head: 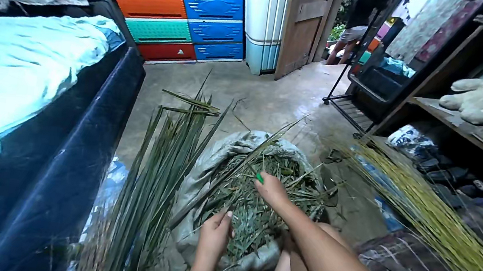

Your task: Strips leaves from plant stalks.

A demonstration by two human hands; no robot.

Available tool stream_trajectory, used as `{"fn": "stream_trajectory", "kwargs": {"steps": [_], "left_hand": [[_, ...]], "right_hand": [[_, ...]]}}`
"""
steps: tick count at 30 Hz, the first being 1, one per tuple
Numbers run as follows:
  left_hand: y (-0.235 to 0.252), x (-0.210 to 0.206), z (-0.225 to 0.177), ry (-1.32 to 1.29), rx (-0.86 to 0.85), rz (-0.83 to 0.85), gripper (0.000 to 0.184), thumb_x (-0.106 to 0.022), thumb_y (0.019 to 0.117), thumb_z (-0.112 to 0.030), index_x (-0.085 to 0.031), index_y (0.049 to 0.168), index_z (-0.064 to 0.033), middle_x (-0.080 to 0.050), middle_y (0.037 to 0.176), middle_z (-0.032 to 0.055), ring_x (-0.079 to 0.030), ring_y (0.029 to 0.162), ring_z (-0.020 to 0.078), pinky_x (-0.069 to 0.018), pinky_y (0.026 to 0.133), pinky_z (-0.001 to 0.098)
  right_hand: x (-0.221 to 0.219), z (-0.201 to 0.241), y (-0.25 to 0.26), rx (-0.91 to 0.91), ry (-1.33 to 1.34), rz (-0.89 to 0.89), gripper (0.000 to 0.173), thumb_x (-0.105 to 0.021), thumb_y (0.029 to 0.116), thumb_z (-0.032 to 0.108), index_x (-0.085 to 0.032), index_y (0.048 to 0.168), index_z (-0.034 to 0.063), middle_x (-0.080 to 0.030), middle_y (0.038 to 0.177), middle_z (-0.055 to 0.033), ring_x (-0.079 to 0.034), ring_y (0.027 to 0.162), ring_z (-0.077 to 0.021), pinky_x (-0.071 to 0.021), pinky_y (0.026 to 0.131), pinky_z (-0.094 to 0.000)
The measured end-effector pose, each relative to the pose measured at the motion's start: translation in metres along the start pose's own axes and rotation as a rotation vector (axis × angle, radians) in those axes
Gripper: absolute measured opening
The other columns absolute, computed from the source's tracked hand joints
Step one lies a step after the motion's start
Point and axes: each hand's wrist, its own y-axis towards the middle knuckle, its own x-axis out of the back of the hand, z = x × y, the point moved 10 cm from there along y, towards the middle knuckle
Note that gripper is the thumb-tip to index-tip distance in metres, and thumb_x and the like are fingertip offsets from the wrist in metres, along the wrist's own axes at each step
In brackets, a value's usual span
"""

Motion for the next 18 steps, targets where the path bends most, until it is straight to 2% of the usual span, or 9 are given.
{"fn": "stream_trajectory", "kwargs": {"steps": [3, 7, 9, 11, 14, 16, 18], "left_hand": [[0.001, -0.005, 0.001, 0.024, 0.021, 0.023, 0.033, -0.047, 0.1105, -0.017, -0.066, 0.132, -0.001, -0.06, 0.062, 0.0006, -0.043, 0.043, 0.005, -0.0352, 0.042, 0.0226], [-0.004, -0.019, 0.001, 0.11, 0.038, 0.113, 0.036, -0.049, 0.1092, -0.017, -0.06, 0.14, -0.0004, -0.066, 0.074, 0.0054, -0.051, 0.049, 0.0086, -0.0446, 0.049, 0.0268], [-0.007, -0.022, 0.002, 0.159, 0.072, 0.138, 0.04, -0.05, 0.108, -0.016, -0.056, 0.145, -0.0035, -0.068, 0.079, 0.0072, -0.054, 0.052, 0.0107, -0.0478, 0.053, 0.0292], [-0.008, -0.022, 0.002, 0.178, 0.081, 0.148, 0.041, -0.051, 0.1077, -0.016, -0.055, 0.147, -0.0047, -0.068, 0.079, 0.0064, -0.052, 0.052, 0.01, -0.0463, 0.052, 0.0286], [-0.007, -0.021, 0.001, 0.205, 0.069, 0.136, 0.039, -0.048, 0.11, -0.019, -0.057, 0.145, -0.0054, -0.067, 0.076, 0.0037, -0.049, 0.052, 0.0091, -0.0425, 0.053, 0.0282], [-0.003, -0.018, 0.002, 0.245, 0.059, 0.101, 0.039, -0.045, 0.1113, -0.022, -0.059, 0.143, -0.0054, -0.066, 0.075, 0.0036, -0.05, 0.053, 0.0099, -0.0433, 0.054, 0.0292], [0.003, -0.014, 0.005, 0.312, 0.042, 0.06, 0.04, -0.044, 0.1119, -0.025, -0.059, 0.143, -0.0051, -0.068, 0.08, 0.0074, -0.057, 0.062, 0.015, -0.0494, 0.063, 0.0343]], "right_hand": [[-0.019, 0.014, -0.013, 0.117, 0.227, 0.092, 0.043, -0.051, 0.1101, 0.037, -0.062, 0.12, -0.0026, -0.064, 0.103, -0.0204, -0.062, 0.092, -0.0306, -0.0493, 0.086, -0.0505], [-0.057, 0.029, -0.028, 0.186, 0.384, 0.28, 0.031, -0.052, 0.1095, 0.029, -0.064, 0.118, 0.0013, -0.057, 0.086, -0.0059, -0.05, 0.068, -0.0129, -0.0443, 0.065, -0.0323], [-0.055, 0.026, -0.02, 0.156, 0.447, 0.293, 0.027, -0.052, 0.1097, 0.026, -0.064, 0.116, 0.0024, -0.056, 0.083, -0.0031, -0.048, 0.064, -0.0096, -0.0422, 0.06, -0.0283], [-0.043, 0.016, -0.006, 0.108, 0.523, 0.22, 0.028, -0.05, 0.1106, 0.026, -0.064, 0.117, 0.0029, -0.053, 0.078, -0.0017, -0.045, 0.059, -0.0089, -0.0407, 0.056, -0.0267], [-0.023, -0.004, 0.013, 0.057, 0.573, 0.028, 0.031, -0.048, 0.1115, 0.029, -0.066, 0.116, 0.0032, -0.05, 0.075, -0.0012, -0.043, 0.058, -0.0102, -0.0402, 0.056, -0.0279], [-0.019, -0.002, 0.009, 0.069, 0.446, 0.019, 0.034, -0.048, 0.1116, 0.03, -0.066, 0.116, 0.0019, -0.057, 0.084, -0.0068, -0.05, 0.068, -0.0155, -0.0445, 0.066, -0.0346], [-0.031, 0.01, -0.01, 0.105, 0.265, 0.129, 0.036, -0.048, 0.111, 0.031, -0.065, 0.118, -0.0001, -0.063, 0.097, -0.0144, -0.059, 0.083, -0.0235, -0.0485, 0.08, -0.0449]]}}
